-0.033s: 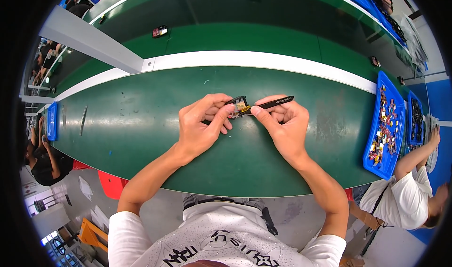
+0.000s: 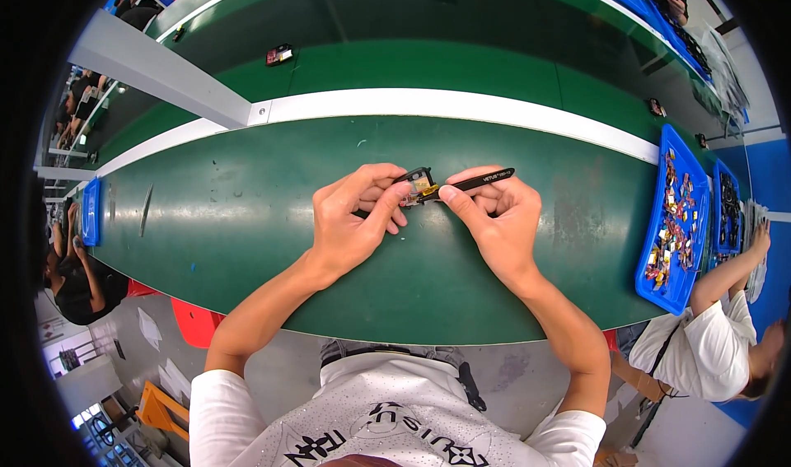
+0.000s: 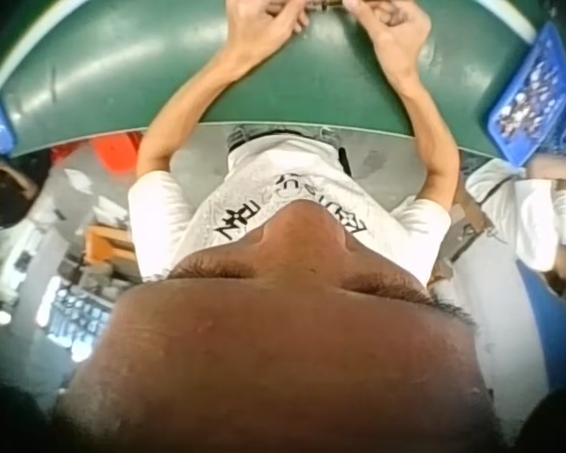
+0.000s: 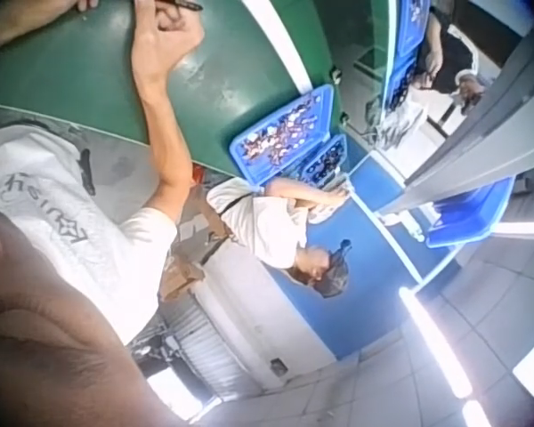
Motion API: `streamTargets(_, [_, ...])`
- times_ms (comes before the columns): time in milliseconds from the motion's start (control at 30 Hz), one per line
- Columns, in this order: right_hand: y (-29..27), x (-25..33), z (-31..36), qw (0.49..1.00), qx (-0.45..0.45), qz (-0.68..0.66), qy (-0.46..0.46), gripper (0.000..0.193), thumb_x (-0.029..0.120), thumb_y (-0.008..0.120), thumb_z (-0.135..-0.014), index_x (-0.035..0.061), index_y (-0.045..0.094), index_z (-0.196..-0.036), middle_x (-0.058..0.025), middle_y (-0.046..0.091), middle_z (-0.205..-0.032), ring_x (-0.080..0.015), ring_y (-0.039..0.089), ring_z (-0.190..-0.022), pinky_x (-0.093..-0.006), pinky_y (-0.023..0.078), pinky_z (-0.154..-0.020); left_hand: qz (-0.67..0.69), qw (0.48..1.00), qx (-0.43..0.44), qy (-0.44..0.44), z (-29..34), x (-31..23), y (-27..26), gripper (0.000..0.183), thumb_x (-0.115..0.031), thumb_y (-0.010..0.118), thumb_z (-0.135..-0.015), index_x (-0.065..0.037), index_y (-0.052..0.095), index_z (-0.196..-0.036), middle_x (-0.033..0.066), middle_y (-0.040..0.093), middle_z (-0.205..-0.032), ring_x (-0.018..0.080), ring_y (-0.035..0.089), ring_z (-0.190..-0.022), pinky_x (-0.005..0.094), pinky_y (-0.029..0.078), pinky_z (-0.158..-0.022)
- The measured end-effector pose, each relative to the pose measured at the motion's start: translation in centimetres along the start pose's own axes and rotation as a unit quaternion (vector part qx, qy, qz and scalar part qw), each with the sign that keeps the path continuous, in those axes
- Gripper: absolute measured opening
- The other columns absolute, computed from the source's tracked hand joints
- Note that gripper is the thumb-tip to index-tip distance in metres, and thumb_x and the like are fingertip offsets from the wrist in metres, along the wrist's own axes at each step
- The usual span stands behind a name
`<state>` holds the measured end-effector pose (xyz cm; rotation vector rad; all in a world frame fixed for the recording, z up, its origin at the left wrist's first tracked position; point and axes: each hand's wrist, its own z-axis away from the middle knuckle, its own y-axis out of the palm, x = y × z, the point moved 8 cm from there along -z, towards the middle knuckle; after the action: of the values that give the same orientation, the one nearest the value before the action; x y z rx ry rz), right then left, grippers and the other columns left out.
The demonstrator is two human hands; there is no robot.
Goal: Assembling small electronic components using tweezers on a production line.
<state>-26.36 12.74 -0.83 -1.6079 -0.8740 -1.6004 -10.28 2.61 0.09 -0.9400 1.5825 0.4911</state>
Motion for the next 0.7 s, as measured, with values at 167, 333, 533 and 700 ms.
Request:
streamTargets(167, [0.0, 0.2, 0.0, 1.0, 0.019, 0.015, -0.012, 0.009, -0.002, 0.075, -0.09, -0.0038, 0.07, -0.098, 0.0001, 0.067, -0.075, 0.0023, 0.046, -0.057, -0.0171, 0.03, -0.049, 0.038, 0.998, 0.015, -0.056, -0.3, 0.3, 0.0, 0.013, -0.001, 0.066, -0.097, 0.008, 0.066, -0.107, 0.0136, 0.073, -0.08, 0.0153, 0.07, -0.061, 0.0251, 0.056, -0.049])
streamTargets(333, [0.0, 0.2, 0.0, 0.999, 0.022, 0.014, 0.023, 0.014, 0.008, 0.077, -0.091, 0.0002, 0.069, -0.1, -0.0042, 0.071, -0.079, -0.002, 0.055, -0.061, -0.0185, 0.032, -0.049, 0.138, 0.977, 0.027, -0.16, -0.2, 1.9, 0.2, 0.017, -0.005, 0.064, -0.1, 0.009, 0.064, -0.109, 0.0139, 0.071, -0.081, 0.0164, 0.07, -0.061, 0.0262, 0.056, -0.051])
streamTargets(533, [0.0, 0.5, 0.0, 0.999, 0.028, 0.014, 0.022, 0.013, 0.008, 0.077, -0.091, 0.0006, 0.069, -0.099, -0.0049, 0.072, -0.08, -0.0019, 0.054, -0.06, -0.0185, 0.032, -0.049, 0.144, 0.977, 0.021, -0.155, -0.2, 1.9, 0.0, 0.017, -0.005, 0.064, -0.1, 0.009, 0.064, -0.109, 0.0135, 0.071, -0.081, 0.0159, 0.069, -0.061, 0.0258, 0.055, -0.051])
streamTargets(700, [0.1, 0.5, 0.0, 0.999, 0.028, 0.018, 0.031, 0.011, 0.003, 0.076, -0.091, -0.0015, 0.069, -0.098, -0.0029, 0.07, -0.079, -0.0006, 0.054, -0.061, -0.0174, 0.035, -0.051, 0.129, 0.979, 0.018, -0.156, -0.1, 1.8, 0.0, 0.017, -0.005, 0.065, -0.1, 0.009, 0.064, -0.109, 0.0132, 0.07, -0.08, 0.0159, 0.069, -0.061, 0.0257, 0.055, -0.05])
